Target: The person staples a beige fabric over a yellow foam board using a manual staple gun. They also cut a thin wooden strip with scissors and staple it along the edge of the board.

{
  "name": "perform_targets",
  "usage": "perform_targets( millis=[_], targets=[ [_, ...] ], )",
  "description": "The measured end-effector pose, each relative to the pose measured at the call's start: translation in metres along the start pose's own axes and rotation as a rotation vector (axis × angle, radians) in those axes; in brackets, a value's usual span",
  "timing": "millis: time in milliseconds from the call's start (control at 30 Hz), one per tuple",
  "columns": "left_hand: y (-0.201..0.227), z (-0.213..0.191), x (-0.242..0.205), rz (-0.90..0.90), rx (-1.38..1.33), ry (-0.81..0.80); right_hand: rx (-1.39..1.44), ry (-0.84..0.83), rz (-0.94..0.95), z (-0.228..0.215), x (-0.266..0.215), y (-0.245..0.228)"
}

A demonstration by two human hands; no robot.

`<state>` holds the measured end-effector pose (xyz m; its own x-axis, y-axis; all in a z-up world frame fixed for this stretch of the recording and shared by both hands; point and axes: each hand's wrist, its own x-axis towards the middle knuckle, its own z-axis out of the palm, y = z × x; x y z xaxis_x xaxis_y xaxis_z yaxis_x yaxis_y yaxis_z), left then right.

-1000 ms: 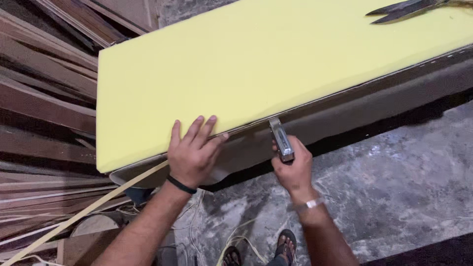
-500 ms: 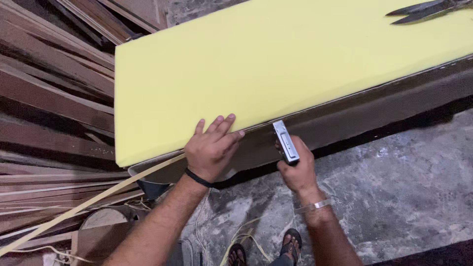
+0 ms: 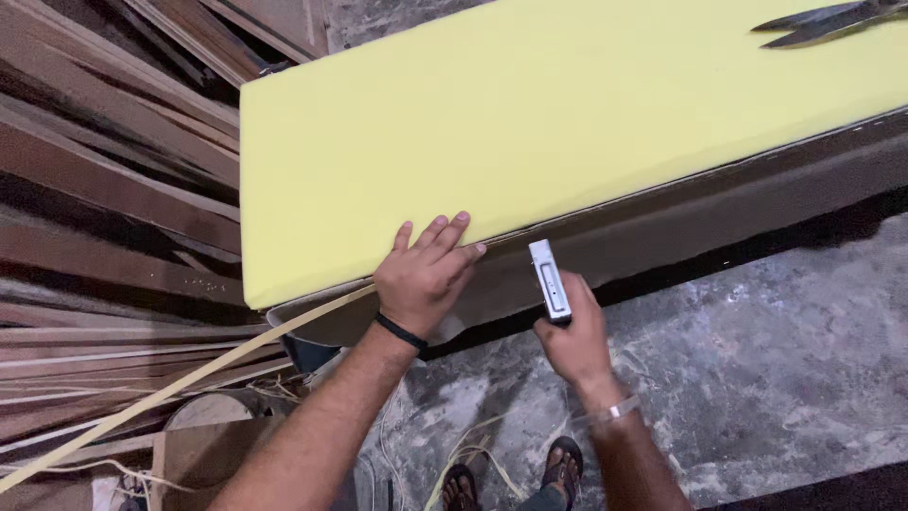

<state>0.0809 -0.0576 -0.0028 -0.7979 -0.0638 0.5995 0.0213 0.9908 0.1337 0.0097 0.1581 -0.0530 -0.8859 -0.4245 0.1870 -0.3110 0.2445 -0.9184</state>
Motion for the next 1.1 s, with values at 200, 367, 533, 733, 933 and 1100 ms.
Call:
perform_targets(
  millis=[200, 367, 533, 733, 933, 1100],
  targets=[
    [0.000, 0.003, -0.003, 0.015, 0.031, -0.004, 0.032, -0.022, 0.064, 0.017, -0.004, -0.004],
    [-0.003, 0.002, -0.001, 0.021, 0.007, -0.002, 0.080, -0.020, 0.013, 0.021, 0.007, -0.004],
    [-0.002, 0.002, -0.002, 0.020, 0.000, -0.001, 0.068, -0.050, 0.042, 0.016, 0.007, -0.004],
    [-0.003, 0.001, -0.001, 0.033, 0.010, 0.011, 0.071, -0.021, 0.050, 0.014, 0.006, -0.004],
    [-0.002, 0.002, -0.003, 0.036, 0.028, 0.026, -0.008, 0.025, -0.026, 0.020, 0.013, 0.005],
    [-0.003, -0.002, 0.000, 0.050, -0.003, 0.021, 0.040, 0.071, -0.056, 0.025, 0.011, 0.009]
  ],
)
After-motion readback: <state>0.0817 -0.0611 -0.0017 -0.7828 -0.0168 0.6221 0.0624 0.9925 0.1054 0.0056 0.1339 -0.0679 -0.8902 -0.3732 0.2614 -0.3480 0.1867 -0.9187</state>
